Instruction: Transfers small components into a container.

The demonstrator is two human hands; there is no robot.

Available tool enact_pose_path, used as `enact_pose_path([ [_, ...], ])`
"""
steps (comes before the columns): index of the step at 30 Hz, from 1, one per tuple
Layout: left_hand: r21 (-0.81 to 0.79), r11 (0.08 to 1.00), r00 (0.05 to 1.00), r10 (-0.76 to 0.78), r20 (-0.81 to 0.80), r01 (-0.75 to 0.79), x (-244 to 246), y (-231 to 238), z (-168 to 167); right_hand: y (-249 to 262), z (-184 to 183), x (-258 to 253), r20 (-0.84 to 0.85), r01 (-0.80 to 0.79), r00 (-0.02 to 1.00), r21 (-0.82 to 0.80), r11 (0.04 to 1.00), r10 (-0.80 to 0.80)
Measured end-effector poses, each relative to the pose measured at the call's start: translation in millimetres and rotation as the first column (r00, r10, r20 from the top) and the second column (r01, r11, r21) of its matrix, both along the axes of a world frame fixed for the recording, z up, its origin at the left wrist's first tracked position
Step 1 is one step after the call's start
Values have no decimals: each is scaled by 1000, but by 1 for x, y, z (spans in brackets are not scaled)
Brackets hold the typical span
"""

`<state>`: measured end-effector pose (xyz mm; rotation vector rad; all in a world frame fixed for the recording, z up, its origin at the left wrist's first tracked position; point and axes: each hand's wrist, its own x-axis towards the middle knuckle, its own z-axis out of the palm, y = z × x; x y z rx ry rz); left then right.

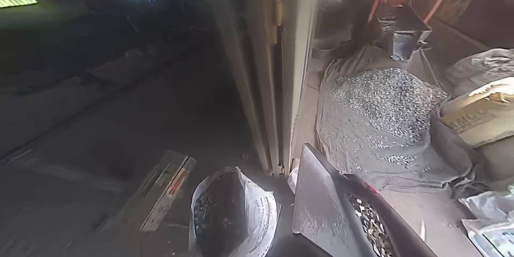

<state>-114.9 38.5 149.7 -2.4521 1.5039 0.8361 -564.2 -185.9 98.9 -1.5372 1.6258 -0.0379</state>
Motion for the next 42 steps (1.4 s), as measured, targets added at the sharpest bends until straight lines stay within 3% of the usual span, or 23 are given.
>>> enact_pose_path([
  [1, 86, 978, 960, 203, -194, -190, 24, -8, -25, -3, -12, -3, 18, 4, 1000, -14, 1000, -4],
  [3, -79, 826, 778, 488, -396, -558, 72, -8, -115, -4, -18, -2, 47, 50, 998, 6, 999, -50],
  [5, -123, 690, 652, 589, -478, -713, 92, -7, -138, -6, -27, -2, 52, 78, 996, -21, 997, -77],
  [9, -119, 501, 472, 674, -567, -857, 94, -13, -112, -25, -60, -6, 54, 11, 999, -105, 994, -5],
  [13, -135, 404, 385, 639, -666, -905, 70, -20, -43, -26, -11, 24, 15, -119, 993, -55, 991, 120],
  [15, -178, 328, 332, 509, -794, -928, 62, -24, -22, -34, -5, 31, -2, -151, 989, -48, 987, 151],
  [17, -176, 246, 238, 253, -938, -953, 56, -35, -10, -44, -7, 35, -9, -183, 983, -51, 982, 183],
  [19, -155, 304, 182, 60, -982, -940, 30, -50, 41, -56, -19, 38, -11, -189, 982, -86, 978, 189],
  [22, -378, 471, 324, -195, -926, -797, -22, -68, 123, -68, -19, 50, -9, -198, 980, -35, 980, 198],
  [24, -563, 533, 408, -389, -826, -632, -59, -80, 159, -67, -3, 59, -27, -280, 960, 32, 960, 280],
  [25, -663, 544, 465, -473, -748, -514, -75, -86, 170, -61, 2, 60, -19, -348, 937, -63, 935, 348],
  [27, -809, 533, 558, -604, -568, -246, -105, -99, 176, -29, 35, 72, 41, -393, 890, -440, 808, 455],
  [28, -838, 535, 581, -650, -490, -107, -118, -104, 174, -12, 123, 105, -93, -436, 897, -7, 900, 433],
  [30, -813, 569, 563, -716, -413, 127, -138, -107, 170, 25, 197, 148, -175, -237, 954, 55, 970, 244],
  [32, -787, 574, 540, -746, -389, 226, -143, -104, 169, 20, 205, 150, -180, -343, 917, 100, 934, 356],
  [34, -832, 529, 585, -733, -346, 170, -134, -100, 168, -15, 140, 118, -108, -535, 841, -29, 844, 530],
  [35, -871, 483, 622, -710, -329, 91, -125, -96, 165, -35, 75, 92, -30, -546, 825, -303, 781, 565],
  [36, -898, 439, 668, -668, -327, -1, -113, -91, 161, -56, 3, 68, 43, -446, 788, -648, 617, 615],
  [37, -910, 403, 725, -599, -340, -94, -97, -85, 155, -63, 10, 67, 51, -466, 851, -383, 798, 522],
  [38, -909, 377, 792, -494, -359, -177, -78, -78, 143, -63, 26, 74, 22, -404, 911, -163, 900, 412],
  [39, -888, 385, 847, -357, -393, -250, -57, -69, 126, -61, 34, 77, -21, -327, 945, -53, 943, 327],
  [41, -729, 527, 859, 5, -512, -437, -16, -47, 77, -52, 28, 69, -39, -235, 972, -69, 970, 232],
  [42, -555, 606, 779, 186, -599, -571, 3, -36, 49, -47, 30, 66, -34, -209, 978, -58, 976, 207],
])
